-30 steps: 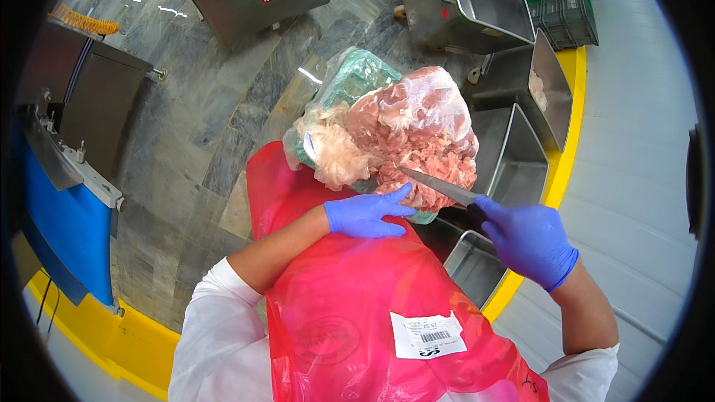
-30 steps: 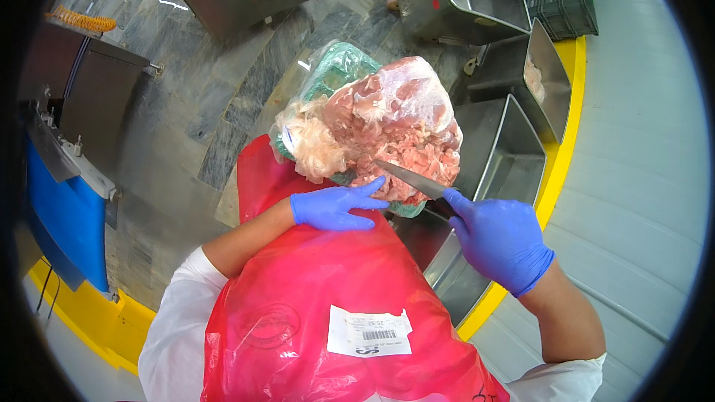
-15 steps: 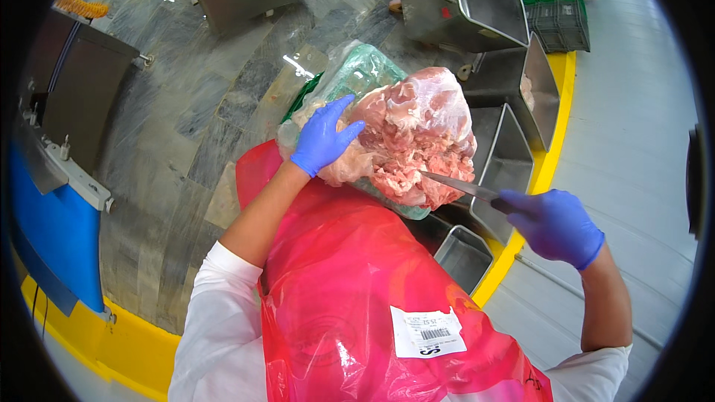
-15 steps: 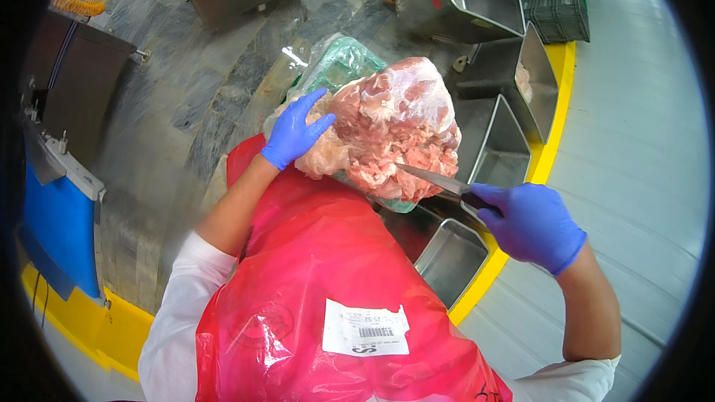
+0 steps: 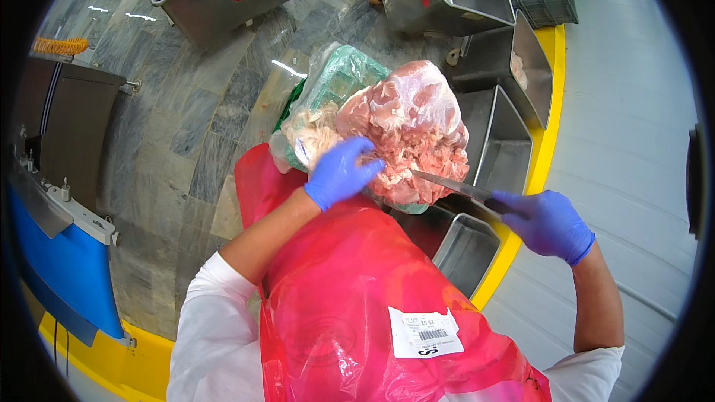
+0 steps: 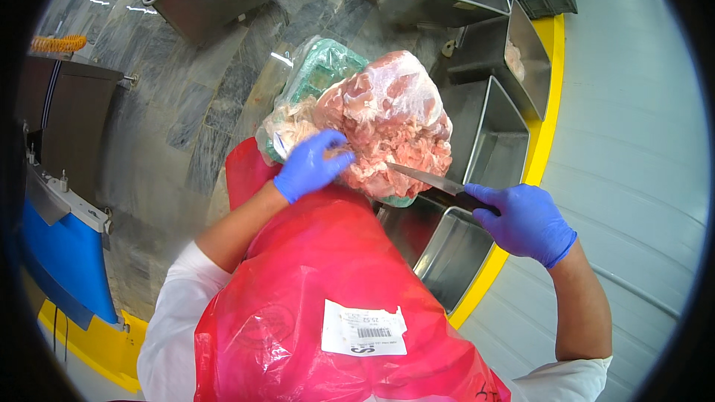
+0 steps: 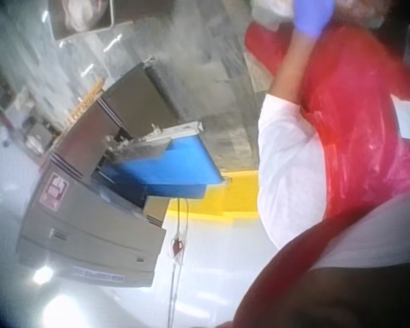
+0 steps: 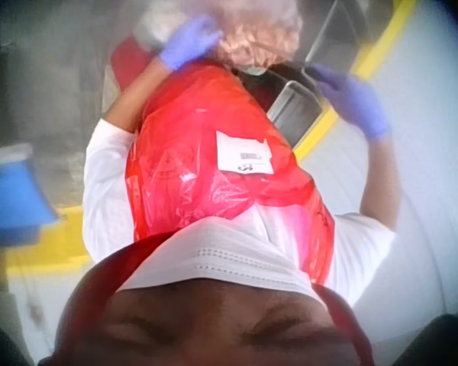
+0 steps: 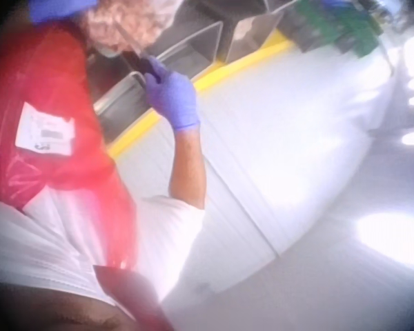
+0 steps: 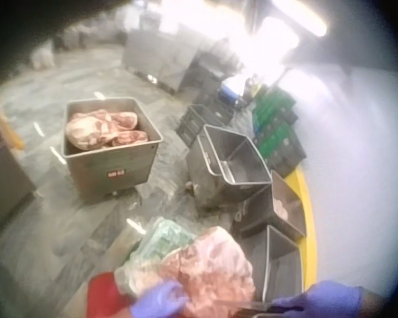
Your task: The person uses a knife to trim fat and separate portions from a large piece of raw meat on a cutting board. They place the trimmed pieces into a metal bin and then move the bin to another location.
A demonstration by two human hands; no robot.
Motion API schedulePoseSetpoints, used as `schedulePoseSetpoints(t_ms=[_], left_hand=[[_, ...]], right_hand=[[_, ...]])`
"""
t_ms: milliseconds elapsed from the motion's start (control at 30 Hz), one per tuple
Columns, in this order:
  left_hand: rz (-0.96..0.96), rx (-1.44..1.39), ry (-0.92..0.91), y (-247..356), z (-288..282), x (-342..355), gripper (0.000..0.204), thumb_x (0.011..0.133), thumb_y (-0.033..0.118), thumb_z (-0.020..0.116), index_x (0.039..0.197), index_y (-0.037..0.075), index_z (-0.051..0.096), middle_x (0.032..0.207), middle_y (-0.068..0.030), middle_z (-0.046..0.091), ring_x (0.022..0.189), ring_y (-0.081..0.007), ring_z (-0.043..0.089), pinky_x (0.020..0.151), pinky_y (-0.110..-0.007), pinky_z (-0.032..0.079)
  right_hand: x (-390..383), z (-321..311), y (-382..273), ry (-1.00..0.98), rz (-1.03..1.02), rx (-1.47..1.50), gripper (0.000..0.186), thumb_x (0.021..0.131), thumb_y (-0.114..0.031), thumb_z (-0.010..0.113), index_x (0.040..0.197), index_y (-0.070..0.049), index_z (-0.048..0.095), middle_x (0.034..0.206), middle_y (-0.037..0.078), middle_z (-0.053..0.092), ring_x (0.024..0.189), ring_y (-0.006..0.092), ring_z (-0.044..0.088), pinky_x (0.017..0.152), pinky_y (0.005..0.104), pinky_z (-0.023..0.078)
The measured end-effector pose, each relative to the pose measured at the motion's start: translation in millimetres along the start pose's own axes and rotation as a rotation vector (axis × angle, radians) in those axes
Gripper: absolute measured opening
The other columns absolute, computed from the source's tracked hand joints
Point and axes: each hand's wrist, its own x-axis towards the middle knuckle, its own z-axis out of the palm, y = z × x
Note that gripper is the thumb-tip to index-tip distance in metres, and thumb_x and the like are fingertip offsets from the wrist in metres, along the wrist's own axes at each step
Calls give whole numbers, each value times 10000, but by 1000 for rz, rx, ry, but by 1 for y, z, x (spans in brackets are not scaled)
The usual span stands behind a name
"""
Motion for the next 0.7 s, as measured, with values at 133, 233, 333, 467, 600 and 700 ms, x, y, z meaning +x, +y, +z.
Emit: schedulePoseSetpoints(t_ms=[133, 233, 333, 467, 600, 700], left_hand=[[112, -21, -341, 14, 21, -23, 624, 940, 426, 766, 1428, 59, 639, 1277, -214, 713, 1114, -384, 688, 998, -474, 545], [115, -99, -537, 34, 31, -32, 665, 951, 424, 751, 1475, 42, 603, 1273, -211, 716, 1116, -382, 684, 1009, -467, 537], [130, -126, -657, 51, 39, -31, 749, 978, 426, 719, 1571, 28, 494, 1298, -202, 714, 1215, -392, 651, 1071, -459, 506], [141, -331, -773, 46, 55, -25, 765, 995, 428, 707, 1599, 35, 449, 1429, -219, 650, 1351, -383, 596, 1155, -446, 464], [267, -395, -789, 38, 88, -25, 756, 1001, 431, 707, 1595, 39, 455, 1543, -231, 568, 1426, -364, 555, 1207, -427, 429], [393, -289, -648, 37, 109, -17, 682, 1008, 399, 701, 1547, 32, 504, 1515, -226, 589, 1392, -390, 574, 1180, -446, 453]], right_hand=[[-14, -6, -10, 34, 20, 25, 375, 965, -277, 702, 1331, -205, 739, 862, 201, 732, 762, 408, 708, 718, 476, 579], [-26, -7, -19, 93, 47, 38, 368, 967, -272, 699, 1325, -199, 738, 841, 189, 728, 741, 400, 702, 680, 480, 567], [-30, 1, -37, 172, 5, -18, 356, 970, -265, 697, 1318, -198, 733, 812, 162, 724, 722, 388, 698, 643, 486, 552], [-35, 16, -48, 137, 6, -170, 359, 971, -264, 695, 1320, -185, 715, 768, 118, 714, 705, 354, 704, 611, 481, 542], [-43, 20, -59, 152, 48, -245, 394, 966, -258, 698, 1351, -177, 693, 761, 109, 711, 715, 337, 715, 608, 475, 545], [-48, 22, -58, 179, 80, -263, 423, 960, -252, 705, 1376, -181, 674, 765, 116, 711, 723, 342, 716, 608, 473, 544]])
